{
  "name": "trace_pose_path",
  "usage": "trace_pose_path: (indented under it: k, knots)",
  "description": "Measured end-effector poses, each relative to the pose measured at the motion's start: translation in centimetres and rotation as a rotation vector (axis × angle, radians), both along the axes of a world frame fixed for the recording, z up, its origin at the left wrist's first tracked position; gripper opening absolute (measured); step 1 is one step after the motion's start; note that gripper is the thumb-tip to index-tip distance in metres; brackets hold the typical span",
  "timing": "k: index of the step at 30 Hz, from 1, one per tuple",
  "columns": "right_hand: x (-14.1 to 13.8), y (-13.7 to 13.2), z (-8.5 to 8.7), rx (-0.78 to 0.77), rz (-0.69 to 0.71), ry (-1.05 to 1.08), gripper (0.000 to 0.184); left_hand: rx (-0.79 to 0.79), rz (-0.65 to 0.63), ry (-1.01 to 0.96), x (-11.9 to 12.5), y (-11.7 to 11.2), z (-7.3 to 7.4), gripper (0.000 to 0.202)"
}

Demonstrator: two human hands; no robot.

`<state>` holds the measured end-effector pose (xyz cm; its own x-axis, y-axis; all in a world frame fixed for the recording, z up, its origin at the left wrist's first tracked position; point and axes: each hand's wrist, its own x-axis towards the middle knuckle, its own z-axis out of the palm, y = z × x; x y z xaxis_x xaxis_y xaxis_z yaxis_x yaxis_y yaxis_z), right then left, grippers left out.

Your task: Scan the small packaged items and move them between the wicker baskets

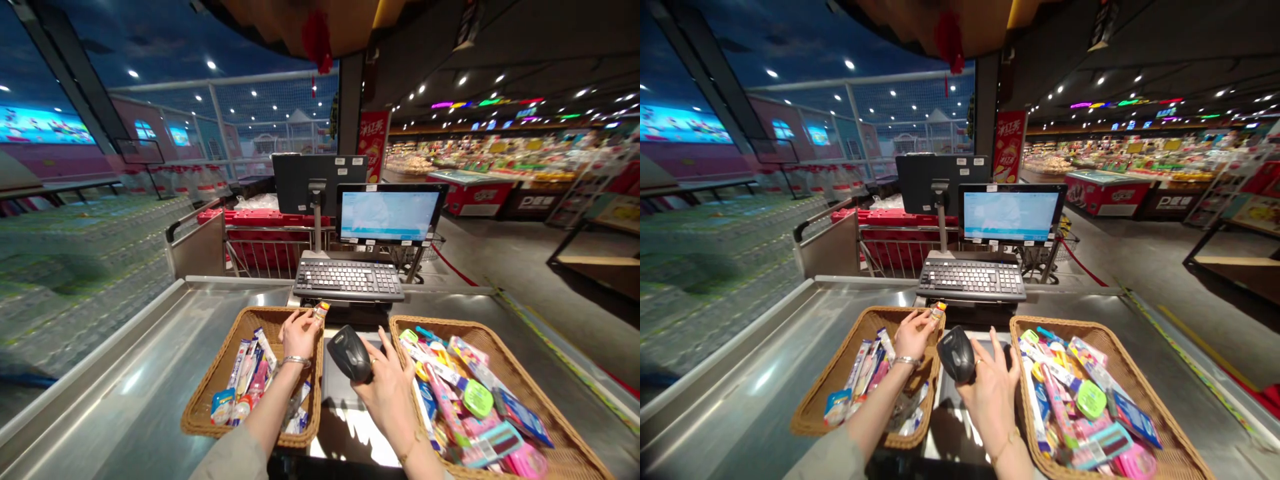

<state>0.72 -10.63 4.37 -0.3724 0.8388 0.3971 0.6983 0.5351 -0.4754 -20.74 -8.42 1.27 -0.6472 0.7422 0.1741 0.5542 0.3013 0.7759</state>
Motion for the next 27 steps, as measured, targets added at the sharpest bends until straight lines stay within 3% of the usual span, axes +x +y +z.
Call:
trace_pose_path:
  k: [17, 20, 27]
  knots:
    - [0.2, 0.1, 0.4, 0.034, -0.013, -0.011, 0.036, 0.023, -0.034, 0.059, 0.6, 1.3, 0.4, 0.015]
    - [0.4, 0.2, -0.1, 0.071, -0.06, -0.02, 0.028, 0.034, -0.051, 0.062, 0.4, 1.4, 0.3, 0.016]
    - [2.4, 1.1, -2.4, 0.207, -0.223, -0.029, 0.03, 0.076, -0.113, 0.132, 1.3, 1.9, 0.9, 0.012]
